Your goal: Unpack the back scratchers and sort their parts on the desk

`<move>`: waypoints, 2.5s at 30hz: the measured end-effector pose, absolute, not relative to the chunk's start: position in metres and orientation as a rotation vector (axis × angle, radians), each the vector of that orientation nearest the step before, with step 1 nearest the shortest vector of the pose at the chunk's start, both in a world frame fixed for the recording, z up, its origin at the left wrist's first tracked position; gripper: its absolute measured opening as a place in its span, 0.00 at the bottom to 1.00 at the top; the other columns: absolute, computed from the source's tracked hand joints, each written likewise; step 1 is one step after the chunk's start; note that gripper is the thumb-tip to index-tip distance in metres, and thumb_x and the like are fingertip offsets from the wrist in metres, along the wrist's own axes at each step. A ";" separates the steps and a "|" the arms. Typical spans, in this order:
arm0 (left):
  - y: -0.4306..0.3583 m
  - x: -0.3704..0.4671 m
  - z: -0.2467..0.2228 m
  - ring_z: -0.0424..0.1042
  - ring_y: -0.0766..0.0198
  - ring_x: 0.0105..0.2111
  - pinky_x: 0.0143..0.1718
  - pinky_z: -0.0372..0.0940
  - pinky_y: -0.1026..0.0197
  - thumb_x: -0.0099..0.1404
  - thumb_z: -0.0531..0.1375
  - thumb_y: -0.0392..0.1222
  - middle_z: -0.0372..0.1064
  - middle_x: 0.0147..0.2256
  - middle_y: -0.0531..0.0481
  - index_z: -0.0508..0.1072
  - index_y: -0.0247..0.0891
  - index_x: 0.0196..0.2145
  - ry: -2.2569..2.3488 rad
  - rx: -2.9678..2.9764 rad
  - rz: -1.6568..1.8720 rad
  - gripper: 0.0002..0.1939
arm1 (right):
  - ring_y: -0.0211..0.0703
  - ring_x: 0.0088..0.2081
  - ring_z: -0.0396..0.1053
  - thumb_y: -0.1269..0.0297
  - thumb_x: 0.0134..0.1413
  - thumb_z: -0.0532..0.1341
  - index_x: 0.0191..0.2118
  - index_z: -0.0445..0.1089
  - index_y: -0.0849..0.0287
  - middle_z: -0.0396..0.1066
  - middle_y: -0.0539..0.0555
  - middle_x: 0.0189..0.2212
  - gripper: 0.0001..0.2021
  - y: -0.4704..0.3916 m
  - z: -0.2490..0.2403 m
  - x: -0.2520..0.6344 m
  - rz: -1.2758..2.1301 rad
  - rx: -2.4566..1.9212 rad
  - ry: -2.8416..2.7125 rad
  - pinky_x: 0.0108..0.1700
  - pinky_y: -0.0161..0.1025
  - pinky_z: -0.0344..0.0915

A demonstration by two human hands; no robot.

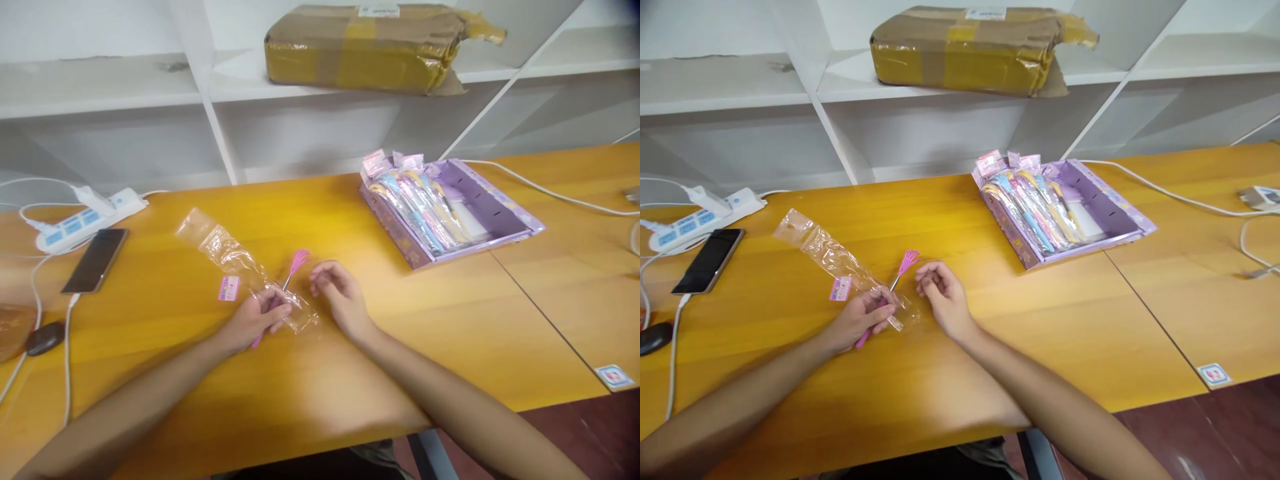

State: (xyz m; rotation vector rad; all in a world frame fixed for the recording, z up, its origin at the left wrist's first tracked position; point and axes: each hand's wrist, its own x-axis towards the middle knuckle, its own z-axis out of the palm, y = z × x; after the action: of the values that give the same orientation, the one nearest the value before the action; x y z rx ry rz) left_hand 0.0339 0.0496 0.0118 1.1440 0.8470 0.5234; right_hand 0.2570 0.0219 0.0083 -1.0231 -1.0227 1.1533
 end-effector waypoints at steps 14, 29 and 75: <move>0.052 0.029 0.015 0.58 0.72 0.16 0.12 0.51 0.69 0.70 0.68 0.57 0.63 0.26 0.57 0.79 0.39 0.39 0.839 1.378 0.354 0.17 | 0.42 0.39 0.74 0.47 0.62 0.72 0.38 0.75 0.55 0.76 0.49 0.34 0.16 0.033 0.002 0.231 1.514 -0.956 -1.053 0.50 0.42 0.72; 0.054 0.029 0.005 0.67 0.64 0.30 0.37 0.66 0.61 0.67 0.73 0.53 0.68 0.27 0.53 0.76 0.39 0.28 0.930 1.283 1.140 0.19 | 0.33 0.21 0.52 0.49 0.73 0.64 0.43 0.73 0.54 0.61 0.44 0.27 0.13 0.022 0.043 0.294 1.335 -0.809 -0.924 0.22 0.33 0.52; 0.060 0.029 -0.003 0.83 0.57 0.44 0.48 0.77 0.58 0.68 0.74 0.50 0.83 0.43 0.45 0.83 0.39 0.45 0.844 1.093 0.922 0.14 | 0.46 0.51 0.73 0.59 0.76 0.60 0.81 0.18 0.45 0.62 0.65 0.69 0.49 -0.003 0.027 0.275 1.539 -1.027 -1.816 0.56 0.49 0.75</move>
State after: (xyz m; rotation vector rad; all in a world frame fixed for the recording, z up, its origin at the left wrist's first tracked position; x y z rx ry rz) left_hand 0.0291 0.0602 -0.0032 1.0933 0.8439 0.9218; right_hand 0.2746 -0.0025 0.0268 -1.0271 -1.8161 1.5391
